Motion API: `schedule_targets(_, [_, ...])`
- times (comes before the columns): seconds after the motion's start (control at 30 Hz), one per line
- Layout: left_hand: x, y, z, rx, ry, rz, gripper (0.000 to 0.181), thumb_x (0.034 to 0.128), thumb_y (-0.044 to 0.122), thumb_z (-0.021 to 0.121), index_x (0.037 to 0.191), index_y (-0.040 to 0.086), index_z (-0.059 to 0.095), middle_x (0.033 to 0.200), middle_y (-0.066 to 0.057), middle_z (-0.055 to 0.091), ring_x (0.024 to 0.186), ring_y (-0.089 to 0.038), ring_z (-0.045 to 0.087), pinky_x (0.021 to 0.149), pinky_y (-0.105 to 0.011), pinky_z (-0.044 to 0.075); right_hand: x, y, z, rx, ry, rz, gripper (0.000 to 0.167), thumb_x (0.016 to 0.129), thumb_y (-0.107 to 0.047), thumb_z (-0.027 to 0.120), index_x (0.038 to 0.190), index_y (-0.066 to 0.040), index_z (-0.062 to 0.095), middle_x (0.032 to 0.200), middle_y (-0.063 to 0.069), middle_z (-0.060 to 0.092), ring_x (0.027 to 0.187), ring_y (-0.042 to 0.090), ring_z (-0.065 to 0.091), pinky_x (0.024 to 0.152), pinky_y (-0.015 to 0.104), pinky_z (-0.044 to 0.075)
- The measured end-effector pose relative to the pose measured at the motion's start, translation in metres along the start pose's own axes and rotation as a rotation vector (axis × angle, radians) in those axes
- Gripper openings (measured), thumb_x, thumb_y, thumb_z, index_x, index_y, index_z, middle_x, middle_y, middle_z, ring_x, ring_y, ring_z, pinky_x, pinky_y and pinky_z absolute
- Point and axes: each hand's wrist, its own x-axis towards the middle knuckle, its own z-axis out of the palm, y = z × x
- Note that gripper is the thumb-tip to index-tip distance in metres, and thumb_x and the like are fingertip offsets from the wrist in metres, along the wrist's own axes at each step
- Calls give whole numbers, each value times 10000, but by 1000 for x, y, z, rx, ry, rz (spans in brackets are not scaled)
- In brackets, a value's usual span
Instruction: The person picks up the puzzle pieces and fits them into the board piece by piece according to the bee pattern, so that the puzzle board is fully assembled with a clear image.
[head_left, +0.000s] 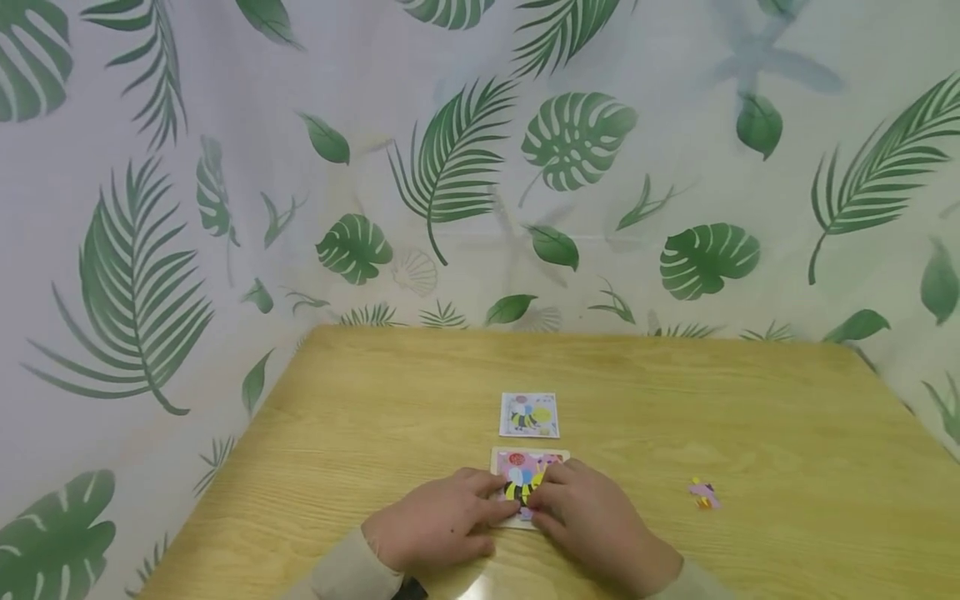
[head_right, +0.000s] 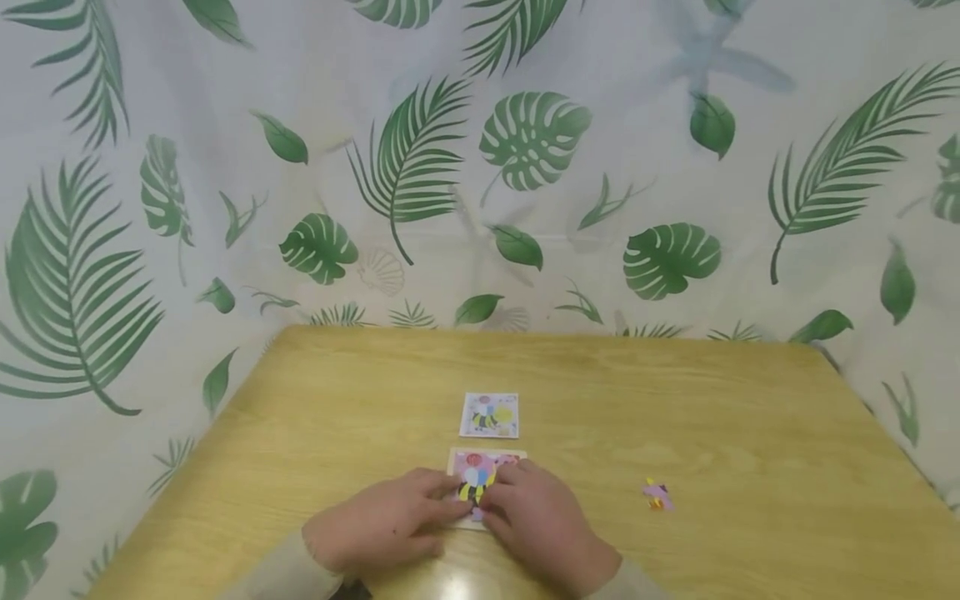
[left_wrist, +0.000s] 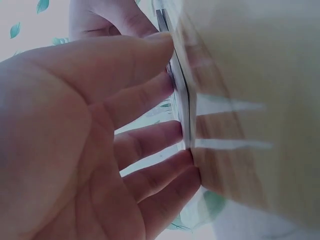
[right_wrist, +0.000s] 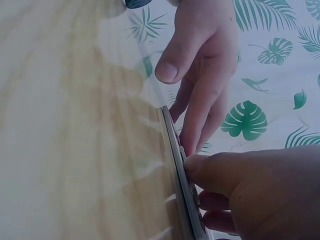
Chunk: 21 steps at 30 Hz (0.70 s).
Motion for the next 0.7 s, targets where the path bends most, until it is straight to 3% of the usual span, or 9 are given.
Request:
schedule_targets(0.5, [2, 1, -2, 37, 22, 10, 508, 998, 351, 637, 1478, 211, 553, 1543, -64, 447, 1377, -224, 443, 1063, -357, 446, 1, 4, -7, 62, 11, -3, 73, 865, -208, 787, 935, -230, 790, 930, -170, 586, 883, 55, 526, 781, 320, 513])
schedule_targets(0.7, [2, 3, 0, 36, 6, -5, 507, 994, 359, 637, 1476, 223, 555, 1534, -64, 458, 1367, -223, 452, 1061, -357, 447, -1, 5, -4, 101, -34, 35, 68, 880, -229, 769, 942, -255, 763, 950, -182, 588, 912, 55, 529, 823, 344, 513])
